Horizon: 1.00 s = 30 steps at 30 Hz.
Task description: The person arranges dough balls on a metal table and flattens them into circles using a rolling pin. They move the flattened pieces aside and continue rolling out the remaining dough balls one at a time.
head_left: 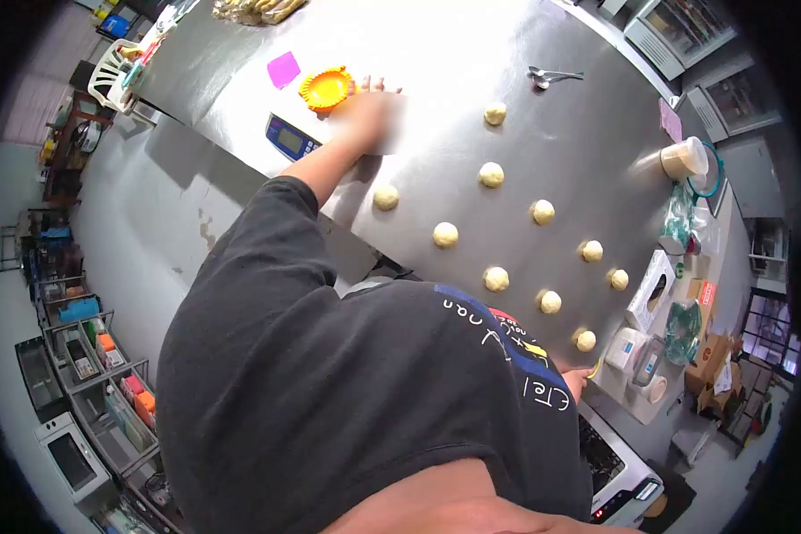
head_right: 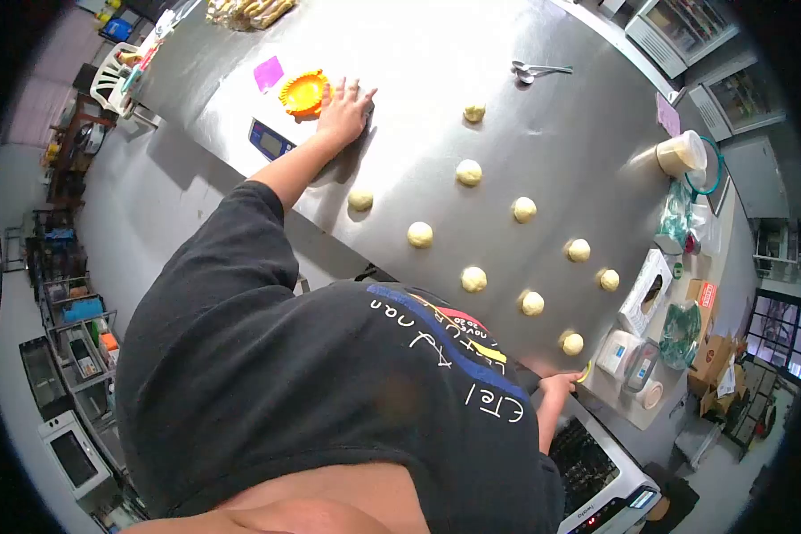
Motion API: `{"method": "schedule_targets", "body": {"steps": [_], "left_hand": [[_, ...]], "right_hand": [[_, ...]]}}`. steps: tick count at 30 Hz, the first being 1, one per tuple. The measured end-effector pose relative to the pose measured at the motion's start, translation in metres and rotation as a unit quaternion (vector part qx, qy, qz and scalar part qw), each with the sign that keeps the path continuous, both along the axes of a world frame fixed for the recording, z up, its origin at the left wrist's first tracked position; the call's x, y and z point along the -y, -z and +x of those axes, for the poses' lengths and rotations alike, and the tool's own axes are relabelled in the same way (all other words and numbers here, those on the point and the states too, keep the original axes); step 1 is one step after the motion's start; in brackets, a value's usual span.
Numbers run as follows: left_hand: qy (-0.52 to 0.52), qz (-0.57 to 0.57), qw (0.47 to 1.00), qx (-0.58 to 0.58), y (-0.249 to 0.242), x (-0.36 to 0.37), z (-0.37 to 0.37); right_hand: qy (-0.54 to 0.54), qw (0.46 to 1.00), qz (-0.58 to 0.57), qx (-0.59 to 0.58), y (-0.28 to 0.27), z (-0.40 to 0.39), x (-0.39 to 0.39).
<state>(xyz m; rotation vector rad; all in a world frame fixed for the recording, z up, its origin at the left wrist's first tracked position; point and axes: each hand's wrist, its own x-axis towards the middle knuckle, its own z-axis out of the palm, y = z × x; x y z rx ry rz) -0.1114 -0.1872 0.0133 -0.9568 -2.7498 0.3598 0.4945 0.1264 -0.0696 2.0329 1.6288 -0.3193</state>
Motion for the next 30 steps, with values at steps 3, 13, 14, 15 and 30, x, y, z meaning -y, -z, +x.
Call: {"method": "schedule_targets", "body": {"steps": [3, 13, 14, 15, 30], "left_hand": [[0.026, 0.024, 0.999, 0.011, 0.011, 0.010, -0.017], [0.045, 0.032, 0.998, 0.022, 0.016, 0.025, -0.064], [0.048, 0.032, 0.998, 0.019, 0.022, 0.027, -0.070], [0.049, 0.032, 0.998, 0.015, 0.025, 0.030, -0.078], [0.246, 0.326, 0.844, 0.349, 0.051, -0.226, -0.022]], "right_hand": [[0.055, 0.998, -0.002, 0.016, -0.002, -0.007, 0.008], [0.134, 0.989, -0.022, -0.054, -0.041, -0.093, 0.088], [0.148, 0.987, -0.021, -0.053, -0.033, -0.091, 0.091], [0.135, 0.988, -0.011, -0.070, -0.026, -0.090, 0.093], [0.129, 0.991, 0.002, -0.047, -0.012, -0.087, 0.091]]}}
